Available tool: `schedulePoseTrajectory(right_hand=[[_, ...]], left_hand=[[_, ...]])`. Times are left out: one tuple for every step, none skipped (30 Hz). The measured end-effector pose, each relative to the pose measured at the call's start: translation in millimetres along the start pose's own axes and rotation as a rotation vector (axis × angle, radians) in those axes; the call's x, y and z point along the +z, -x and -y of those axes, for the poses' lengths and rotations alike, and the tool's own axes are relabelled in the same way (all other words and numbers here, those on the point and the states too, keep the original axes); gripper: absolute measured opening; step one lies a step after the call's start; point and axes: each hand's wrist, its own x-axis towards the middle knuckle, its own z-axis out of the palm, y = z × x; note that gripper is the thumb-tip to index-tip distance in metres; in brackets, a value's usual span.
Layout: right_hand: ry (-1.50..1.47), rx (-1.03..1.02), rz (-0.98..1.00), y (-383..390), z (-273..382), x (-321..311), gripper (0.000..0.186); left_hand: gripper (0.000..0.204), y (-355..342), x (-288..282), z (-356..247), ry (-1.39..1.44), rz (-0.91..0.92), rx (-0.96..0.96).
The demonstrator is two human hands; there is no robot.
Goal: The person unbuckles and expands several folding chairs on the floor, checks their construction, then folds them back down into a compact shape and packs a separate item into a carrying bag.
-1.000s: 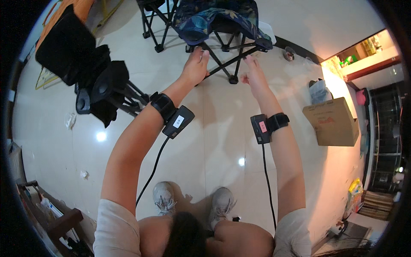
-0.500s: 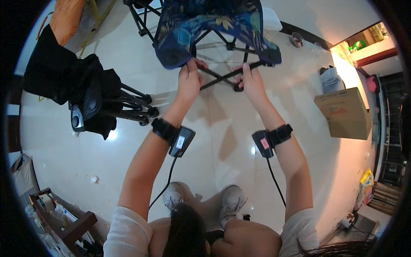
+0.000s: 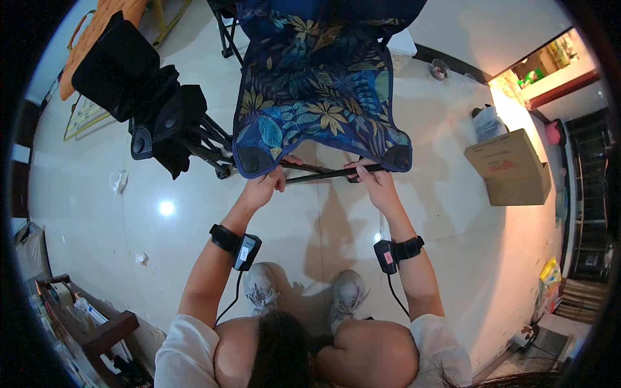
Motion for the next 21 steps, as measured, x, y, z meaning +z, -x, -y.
schedulePoseTrajectory(right_hand=[[-0.019,-0.005,-0.019,2.1,-1.6,1.1,0.018],[-0.019,-0.007,-0.017,3.6,-2.7,2.6,0.018],[-0.047,-0.015,-0.036,5.0,-3.3,1.9,0.017],[-0.075,-0.023,-0.055,6.0,-3.1,1.2,0.016],[-0.074,-0.025,-0.055,7.0,-2.4,0.4,0.016],[-0.094,-0.001,-0.061,7.7,-3.7,0.8,0.014],[-0.114,0.023,-0.068,8.4,-3.7,1.0,0.013],[-0.114,0.021,-0.067,10.1,-1.2,-1.5,0.013],[-0.16,0.01,-0.113,13.3,1.9,-8.1,0.015],[-0.218,0.002,-0.15,16.7,1.7,-11.9,0.017],[-0.536,-0.064,-0.177,19.9,-10.9,-20.9,0.022],[-0.845,-0.136,-0.213,23.0,-19.6,-36.0,0.028],[-0.855,-0.135,-0.252,21.3,-5.7,-41.5,0.029],[-0.863,-0.134,-0.291,18.1,10.6,-47.5,0.03],[-0.85,-0.136,-0.3,16.5,25.8,-55.0,0.03],[-0.368,-0.125,-0.449,13.3,38.6,-59.6,0.033],[0.11,-0.108,-0.566,9.0,54.3,-59.0,0.035],[0.381,-0.264,-0.476,2.8,76.6,-44.3,0.037],[0.669,-0.419,-0.387,-1.8,99.9,-30.2,0.039],[0.771,-0.493,-0.237,-9.1,122.8,-18.8,0.042],[0.873,-0.565,-0.084,-16.2,138.5,-8.1,0.044]], left_hand=[[0.038,3.4,1.6,4.0,0.0,-0.002,0.002],[0.038,6.3,3.7,6.7,0.036,-0.031,0.007],[0.038,7.0,7.1,6.4,0.074,-0.055,0.013],[0.038,7.3,10.2,3.7,0.074,-0.054,0.016],[0.036,7.1,13.2,1.0,0.089,-0.084,0.017],[0.034,7.5,14.4,-1.7,0.102,-0.115,0.017],[0.034,8.4,13.2,-6.7,0.101,-0.117,0.019],[0.027,10.0,10.0,-14.3,0.076,-0.101,-0.035],[0.022,10.8,6.3,-16.7,0.054,-0.084,-0.088],[0.024,14.7,-7.5,-1.9,0.176,-0.109,-0.121],[0.024,22.4,-22.9,8.1,0.172,-0.117,-0.125],[0.029,22.1,-29.7,1.4,0.362,-0.098,-0.109],[0.034,24.8,-38.5,-4.6,0.548,-0.088,-0.096],[0.041,24.6,-47.0,-12.0,0.431,-0.002,-0.098],[0.041,18.8,-41.3,-25.3,0.443,0.007,-0.096],[0.041,14.4,-34.4,-43.9,0.436,-0.027,-0.199],[0.042,13.7,-33.4,-54.5,0.419,-0.07,-0.304],[0.044,19.4,-43.6,-57.5,0.421,-0.068,-0.299],[0.044,19.3,-45.4,-61.2,0.423,-0.072,-0.302],[0.05,18.1,-46.1,-73.7,0.392,-0.105,-0.372],[0.057,16.2,-45.2,-79.5,0.363,-0.134,-0.441]])
